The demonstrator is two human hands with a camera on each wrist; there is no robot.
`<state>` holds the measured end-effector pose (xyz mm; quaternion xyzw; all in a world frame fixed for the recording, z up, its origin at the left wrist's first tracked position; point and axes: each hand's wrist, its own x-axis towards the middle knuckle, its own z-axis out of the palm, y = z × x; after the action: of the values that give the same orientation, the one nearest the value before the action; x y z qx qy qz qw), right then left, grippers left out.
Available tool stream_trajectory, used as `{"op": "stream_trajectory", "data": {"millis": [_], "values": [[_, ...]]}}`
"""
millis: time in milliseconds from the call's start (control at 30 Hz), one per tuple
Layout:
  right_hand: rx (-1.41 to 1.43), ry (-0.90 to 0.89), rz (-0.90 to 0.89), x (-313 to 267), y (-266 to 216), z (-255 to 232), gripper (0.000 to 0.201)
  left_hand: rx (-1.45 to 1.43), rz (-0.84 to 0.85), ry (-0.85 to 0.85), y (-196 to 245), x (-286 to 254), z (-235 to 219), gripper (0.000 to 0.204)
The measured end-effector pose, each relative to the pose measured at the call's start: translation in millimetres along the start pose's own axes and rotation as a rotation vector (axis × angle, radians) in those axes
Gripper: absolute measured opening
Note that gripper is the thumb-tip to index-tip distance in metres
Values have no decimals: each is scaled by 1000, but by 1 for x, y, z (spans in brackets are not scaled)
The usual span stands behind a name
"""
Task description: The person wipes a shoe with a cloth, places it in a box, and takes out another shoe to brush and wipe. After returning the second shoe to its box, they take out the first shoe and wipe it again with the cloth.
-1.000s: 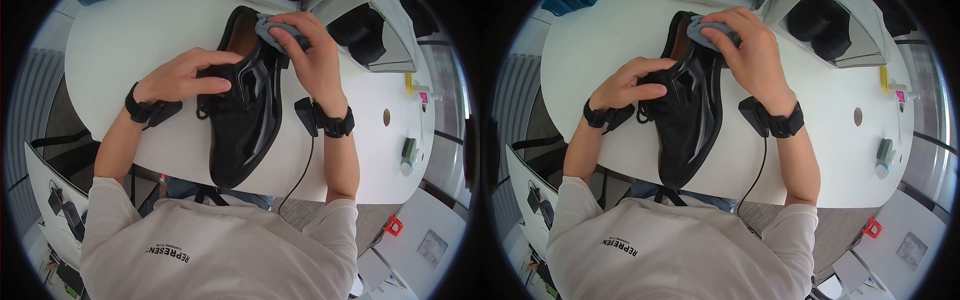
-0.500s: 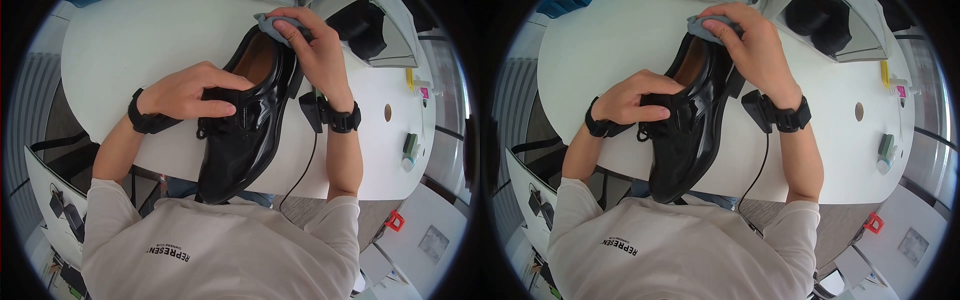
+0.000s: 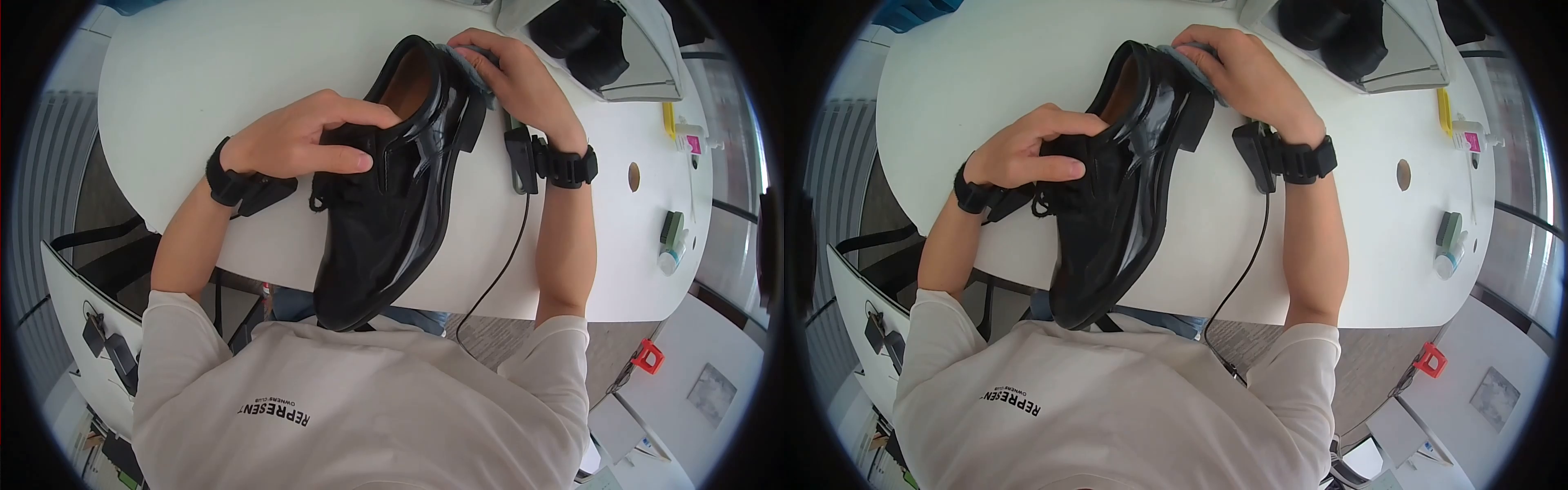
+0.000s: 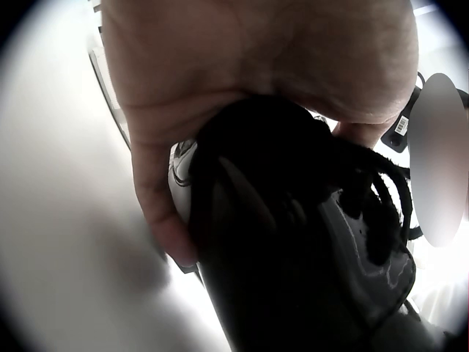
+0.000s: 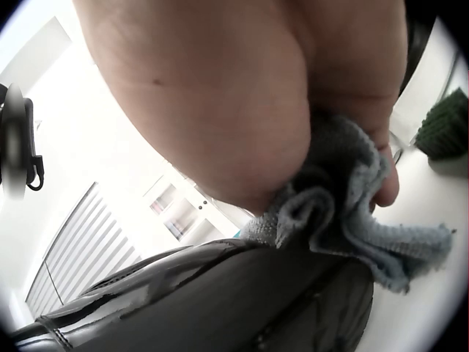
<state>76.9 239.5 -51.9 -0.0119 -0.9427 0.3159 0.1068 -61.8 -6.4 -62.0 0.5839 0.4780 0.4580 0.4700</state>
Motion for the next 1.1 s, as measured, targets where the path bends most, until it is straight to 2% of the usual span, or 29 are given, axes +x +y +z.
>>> {"op": "stream_trajectory", "data": {"millis": [100,200,267,367,467,567,667,700,800,867,933,1000,1100], "values": [[-4,-54,-20,-1,-1,-8,19,45,30,15,-1,-1,-4,40],[-27,-136,10,-6,-2,-13,18,18,-25,-73,1,-3,-6,44],[-44,-172,25,-6,-5,-17,17,73,-44,28,-2,-4,-5,40],[-74,-217,100,-10,-9,-20,16,43,-7,58,-8,-6,-4,39],[-201,-187,104,-14,-12,-20,17,14,-96,-40,0,-3,-9,39],[-256,-255,178,-15,-21,-25,17,0,-69,21,-4,-5,-5,39],[-328,-202,108,-19,-33,-25,16,-9,-94,-26,-5,-4,-8,38],[-356,-136,78,-19,-40,-25,15,-5,-91,-22,-5,-4,-7,38],[-394,-16,8,-15,-57,-22,13,-6,-20,77,-6,-6,-5,38],[-403,33,-17,-16,-61,-16,12,-58,-124,-17,-2,-4,-8,40],[-437,162,-139,-13,-63,-9,12,-12,-103,-31,-2,-4,-10,44],[-442,183,-155,-12,-74,-4,12,38,-84,-39,0,-6,-12,47],[-446,245,-182,-14,-91,9,13,-12,-169,-36,1,-8,-11,47]]}}
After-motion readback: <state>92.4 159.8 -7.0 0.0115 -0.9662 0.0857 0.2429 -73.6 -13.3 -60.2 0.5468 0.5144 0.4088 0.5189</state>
